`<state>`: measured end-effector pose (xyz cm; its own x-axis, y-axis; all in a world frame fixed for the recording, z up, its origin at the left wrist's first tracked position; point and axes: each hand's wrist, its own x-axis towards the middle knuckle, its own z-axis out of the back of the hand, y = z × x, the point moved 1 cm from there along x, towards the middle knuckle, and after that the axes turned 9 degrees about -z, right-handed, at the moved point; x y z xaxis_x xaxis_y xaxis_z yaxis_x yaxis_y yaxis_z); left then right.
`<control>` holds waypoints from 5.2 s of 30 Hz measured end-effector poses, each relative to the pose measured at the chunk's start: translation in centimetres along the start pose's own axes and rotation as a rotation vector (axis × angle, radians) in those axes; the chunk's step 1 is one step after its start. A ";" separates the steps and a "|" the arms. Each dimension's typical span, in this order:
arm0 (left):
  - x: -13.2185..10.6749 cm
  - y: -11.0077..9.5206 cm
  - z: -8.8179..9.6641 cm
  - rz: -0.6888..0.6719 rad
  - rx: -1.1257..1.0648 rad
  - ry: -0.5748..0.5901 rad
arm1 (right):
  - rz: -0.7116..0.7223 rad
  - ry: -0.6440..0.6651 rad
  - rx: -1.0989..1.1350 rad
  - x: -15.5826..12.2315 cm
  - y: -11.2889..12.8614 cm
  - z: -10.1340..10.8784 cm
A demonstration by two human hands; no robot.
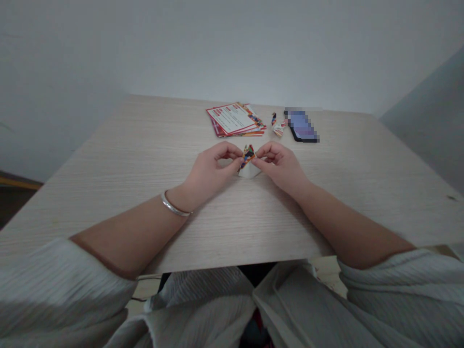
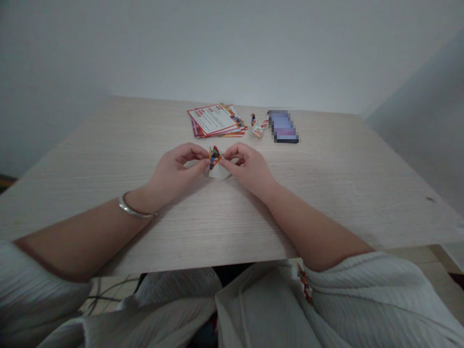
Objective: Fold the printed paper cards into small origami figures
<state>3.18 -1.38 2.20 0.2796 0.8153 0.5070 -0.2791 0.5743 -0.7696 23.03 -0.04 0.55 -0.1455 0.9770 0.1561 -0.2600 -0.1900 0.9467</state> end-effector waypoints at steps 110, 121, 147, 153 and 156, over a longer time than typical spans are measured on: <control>-1.0 0.0 0.1 -0.438 0.790 0.782 | 0.063 -0.023 -0.940 2.4 -2.9 3.7; -1.0 -0.1 0.1 -0.407 0.856 0.800 | 0.175 0.474 -0.976 0.3 -3.1 2.6; -0.7 0.5 1.4 -0.558 0.836 0.687 | 0.399 0.307 -0.905 0.5 -0.8 3.9; 0.2 0.4 1.4 -0.455 0.792 0.685 | 0.456 0.296 -0.887 0.2 -0.5 3.5; 0.4 0.8 1.3 -0.396 0.764 0.680 | 0.479 0.297 -0.889 0.1 -0.4 3.3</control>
<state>1.91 -0.50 2.30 0.8577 0.4870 0.1648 -0.4881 0.8720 -0.0366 26.27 0.43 1.06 -0.6151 0.7409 0.2698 -0.7029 -0.6703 0.2379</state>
